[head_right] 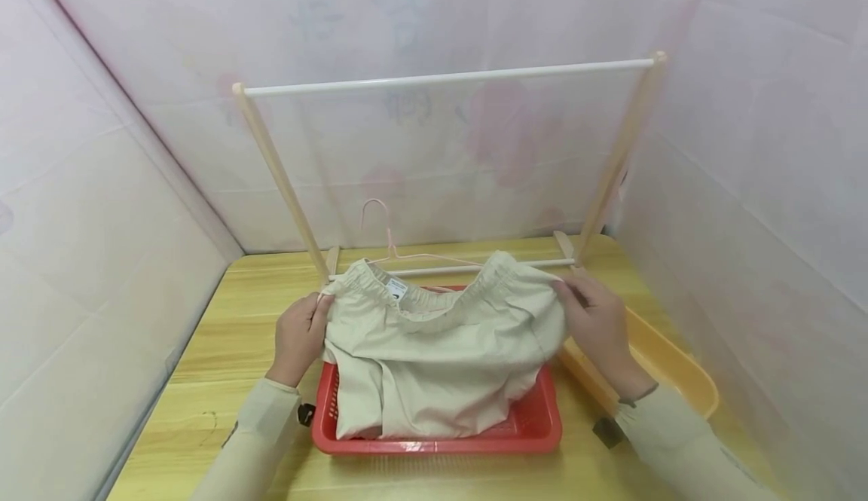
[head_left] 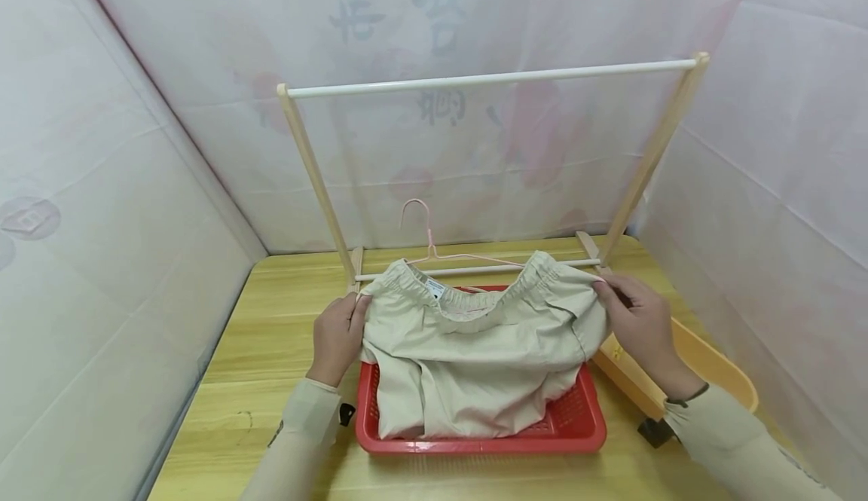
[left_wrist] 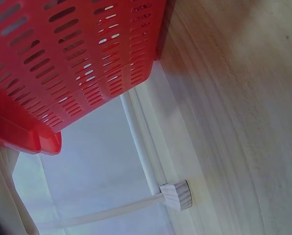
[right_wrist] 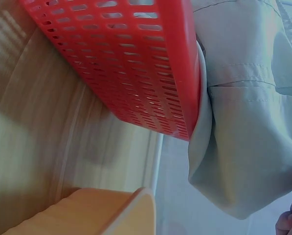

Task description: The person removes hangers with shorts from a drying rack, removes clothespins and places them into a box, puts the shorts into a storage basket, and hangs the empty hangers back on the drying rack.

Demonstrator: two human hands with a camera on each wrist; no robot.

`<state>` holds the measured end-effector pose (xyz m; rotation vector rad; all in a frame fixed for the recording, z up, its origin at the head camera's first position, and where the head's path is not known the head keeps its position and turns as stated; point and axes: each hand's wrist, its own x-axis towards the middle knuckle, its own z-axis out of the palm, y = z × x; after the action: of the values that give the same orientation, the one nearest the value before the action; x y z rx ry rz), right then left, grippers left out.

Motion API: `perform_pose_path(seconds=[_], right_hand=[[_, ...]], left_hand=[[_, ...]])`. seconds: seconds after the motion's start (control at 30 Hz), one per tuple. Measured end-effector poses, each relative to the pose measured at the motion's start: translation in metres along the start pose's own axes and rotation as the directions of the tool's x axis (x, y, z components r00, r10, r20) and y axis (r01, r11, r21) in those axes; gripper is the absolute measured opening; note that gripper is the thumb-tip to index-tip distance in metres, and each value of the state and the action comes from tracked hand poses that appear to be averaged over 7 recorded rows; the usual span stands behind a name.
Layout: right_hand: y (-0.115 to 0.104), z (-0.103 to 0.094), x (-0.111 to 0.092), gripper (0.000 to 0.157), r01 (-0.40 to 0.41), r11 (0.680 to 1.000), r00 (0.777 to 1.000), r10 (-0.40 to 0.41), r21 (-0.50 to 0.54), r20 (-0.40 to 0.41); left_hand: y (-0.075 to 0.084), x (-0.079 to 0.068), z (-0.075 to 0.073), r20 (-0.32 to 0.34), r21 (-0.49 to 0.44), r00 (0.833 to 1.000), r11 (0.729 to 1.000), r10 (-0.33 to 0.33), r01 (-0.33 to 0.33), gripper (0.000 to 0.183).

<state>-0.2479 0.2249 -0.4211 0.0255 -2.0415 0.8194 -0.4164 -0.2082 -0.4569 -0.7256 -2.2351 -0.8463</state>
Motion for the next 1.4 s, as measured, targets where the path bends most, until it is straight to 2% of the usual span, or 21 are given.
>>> perform_pose_path(seconds=[0.27,0.43,0.63,0.93,1.23,1.4], right_hand=[[0.006,-0.005,-0.006,0.014,-0.048,0.999,0.999,0.048,-0.021,-0.010],[0.009,-0.006,-0.005,0.010,-0.027,0.999,1.000,0.027,-0.016,-0.007],[0.008,-0.008,-0.006,0.009,-0.012,1.000,1.000,0.012,0.000,-0.012],[0.008,-0.015,-0.013,0.009,-0.105,0.994,0.994,0.106,0.043,-0.019],[0.016,-0.017,-0.025,0.011,-0.011,0.999,0.997,0.015,0.053,-0.080],[0.014,-0.016,-0.033,0.009,-0.003,0.999,0.995,0.008,0.054,-0.095]], left_hand=[[0.000,0.000,0.002,-0.017,-0.004,1.000,1.000,0.016,-0.016,0.043],[0.000,0.001,0.002,-0.029,-0.009,0.999,1.000,0.021,-0.021,0.043],[-0.001,0.000,0.004,-0.034,-0.017,0.999,1.000,-0.005,0.005,0.043],[-0.004,-0.001,0.004,-0.030,-0.038,0.999,0.999,-0.024,0.023,0.044],[-0.007,0.000,0.002,-0.037,-0.040,0.996,0.996,-0.075,0.074,0.043],[-0.008,0.002,0.000,-0.055,-0.046,0.993,0.994,-0.101,0.099,0.043]])
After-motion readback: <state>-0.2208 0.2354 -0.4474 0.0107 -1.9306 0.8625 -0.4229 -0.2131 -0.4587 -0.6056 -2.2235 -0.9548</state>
